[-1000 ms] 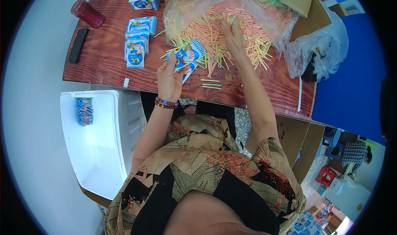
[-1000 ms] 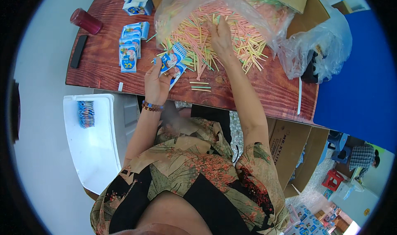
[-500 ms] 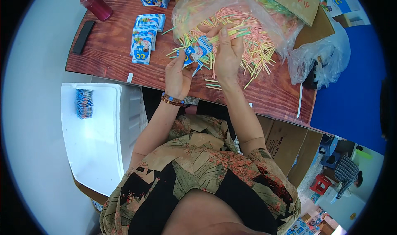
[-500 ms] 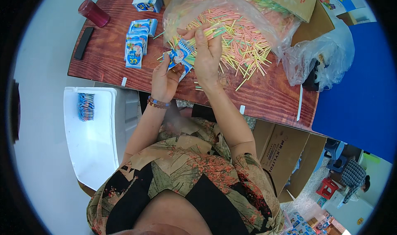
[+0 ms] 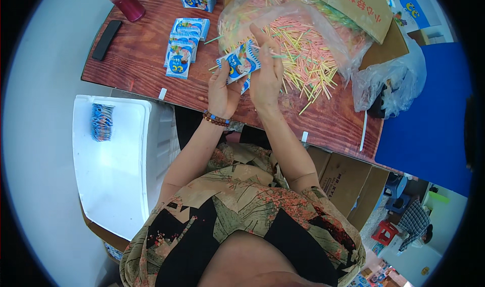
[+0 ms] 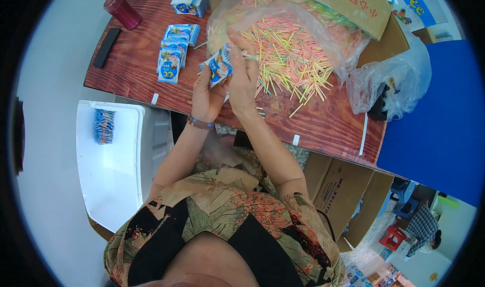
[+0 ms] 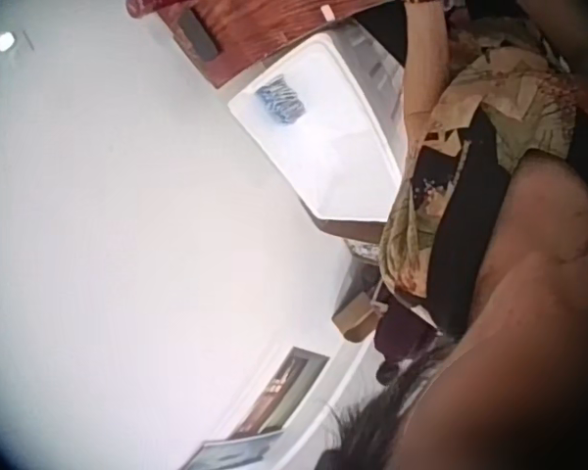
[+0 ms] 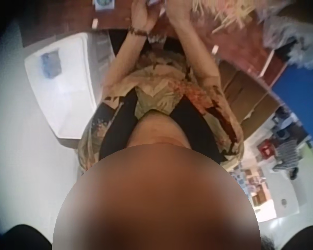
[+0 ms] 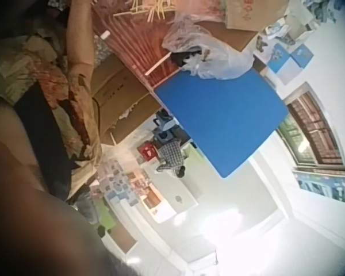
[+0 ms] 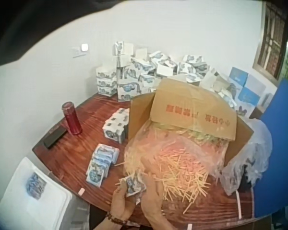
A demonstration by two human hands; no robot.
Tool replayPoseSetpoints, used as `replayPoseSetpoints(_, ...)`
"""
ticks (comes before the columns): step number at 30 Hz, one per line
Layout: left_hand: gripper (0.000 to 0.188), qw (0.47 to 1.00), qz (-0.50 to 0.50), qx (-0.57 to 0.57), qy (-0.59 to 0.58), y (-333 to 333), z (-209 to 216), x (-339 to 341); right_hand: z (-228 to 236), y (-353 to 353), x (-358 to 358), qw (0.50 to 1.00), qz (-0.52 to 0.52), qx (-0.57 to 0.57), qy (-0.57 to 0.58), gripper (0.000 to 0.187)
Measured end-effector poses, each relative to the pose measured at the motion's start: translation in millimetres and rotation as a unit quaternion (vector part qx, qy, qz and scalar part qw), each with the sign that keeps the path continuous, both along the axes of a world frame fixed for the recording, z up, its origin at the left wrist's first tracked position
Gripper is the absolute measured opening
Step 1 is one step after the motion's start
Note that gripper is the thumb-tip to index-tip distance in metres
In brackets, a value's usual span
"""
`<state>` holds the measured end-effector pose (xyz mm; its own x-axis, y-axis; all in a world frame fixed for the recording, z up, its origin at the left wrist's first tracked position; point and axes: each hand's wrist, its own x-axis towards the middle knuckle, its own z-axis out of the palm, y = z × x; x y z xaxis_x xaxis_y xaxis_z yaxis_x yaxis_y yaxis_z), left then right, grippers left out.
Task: Picking up small bundles of toothpicks and sliding them into printed blue packets.
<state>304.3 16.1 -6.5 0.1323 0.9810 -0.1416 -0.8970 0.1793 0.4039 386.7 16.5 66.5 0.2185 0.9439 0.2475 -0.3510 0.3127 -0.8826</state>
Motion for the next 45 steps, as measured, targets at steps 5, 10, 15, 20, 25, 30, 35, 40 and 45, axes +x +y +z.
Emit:
replayPoseSetpoints(5,0.037,0.993,-0.064,-0.021,-0.102,13,-6,4,-6,18,12,0.997,0.056,-0.035,-0.042,0.047)
replayPoseSetpoints(10,0.041,0.99,-0.077,0.018,-0.118,17,-5,1,1,21,17,0.987,0.062,0.001,-0.145,0.045)
replayPoseSetpoints(15,0.037,0.978,-0.081,0.037,-0.191,22,3,2,15,27,14,0.955,0.104,-0.04,-0.276,0.045)
replayPoseSetpoints(20,0.031,0.984,-0.058,0.021,-0.169,24,4,-6,17,35,14,0.952,0.078,0.022,-0.296,0.047)
replayPoseSetpoints(25,0.029,0.987,-0.046,0.01,-0.152,31,5,-19,31,52,13,0.925,0.149,-0.03,-0.348,0.052)
replayPoseSetpoints(30,0.028,0.994,-0.033,0.006,-0.101,27,2,-31,25,79,12,0.872,0.124,0.103,-0.462,0.04)
replayPoseSetpoints(35,0.031,0.984,0.006,-0.045,-0.175,23,-3,-51,30,69,-3,0.974,0.163,-0.035,-0.156,0.037)
replayPoseSetpoints(40,0.031,0.988,0.02,-0.042,-0.147,26,-11,-61,8,51,-17,0.959,0.115,-0.028,-0.257,0.029)
replayPoseSetpoints(45,0.027,0.997,0.05,0.01,-0.055,19,-2,-58,6,59,-20,0.949,0.095,-0.01,-0.302,0.022)
